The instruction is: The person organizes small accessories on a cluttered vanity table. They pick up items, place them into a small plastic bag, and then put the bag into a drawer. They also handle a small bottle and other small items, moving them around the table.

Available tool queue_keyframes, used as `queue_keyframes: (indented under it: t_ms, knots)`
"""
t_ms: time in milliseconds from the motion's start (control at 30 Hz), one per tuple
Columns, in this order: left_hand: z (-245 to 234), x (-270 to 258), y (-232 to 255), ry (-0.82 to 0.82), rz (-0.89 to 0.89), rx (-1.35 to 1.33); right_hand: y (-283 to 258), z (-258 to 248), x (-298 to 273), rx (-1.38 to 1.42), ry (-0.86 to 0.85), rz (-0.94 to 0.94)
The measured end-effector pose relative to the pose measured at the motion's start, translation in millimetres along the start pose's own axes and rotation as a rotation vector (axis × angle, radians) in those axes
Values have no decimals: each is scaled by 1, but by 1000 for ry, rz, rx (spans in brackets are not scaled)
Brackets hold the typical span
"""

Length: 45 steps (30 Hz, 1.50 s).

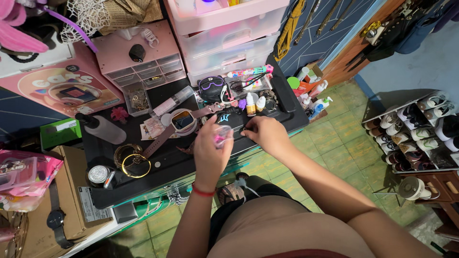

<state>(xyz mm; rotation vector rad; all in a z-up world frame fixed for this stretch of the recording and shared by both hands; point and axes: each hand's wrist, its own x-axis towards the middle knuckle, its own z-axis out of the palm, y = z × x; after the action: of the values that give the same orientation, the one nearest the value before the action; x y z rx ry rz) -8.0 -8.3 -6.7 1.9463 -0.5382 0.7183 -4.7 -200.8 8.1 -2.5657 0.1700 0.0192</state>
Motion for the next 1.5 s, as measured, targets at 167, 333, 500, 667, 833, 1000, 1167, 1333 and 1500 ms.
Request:
queue_keyframes:
  t_ms: [167,333,500,667,833,1000,1167,1333,1500]
  knots:
    - [-19,-3,6,-13,-173,-29,7,7,6,23,-19,-56]
    - [-32,-10,11,-147,-150,62,11,8,14,42,-84,-95]
    - [-36,-19,20,-261,-189,54,3,-4,11,327,-99,-90]
    - [-32,-17,20,-296,-155,74,-19,-15,-5,559,-272,-251]
    - [-31,-16,19,-276,-155,53,-26,-20,-2,520,-284,-295]
    - [-31,-23,14,-303,-242,134,-12,-6,8,100,-87,-118]
    - [-30,-30,10,-275,-220,160,-1,18,11,59,7,-177]
    - [-28,-31,8,-284,-228,162,1,19,14,84,-37,-228]
    - [-27,-29,7,-279,-228,161,-11,11,3,448,-161,-236]
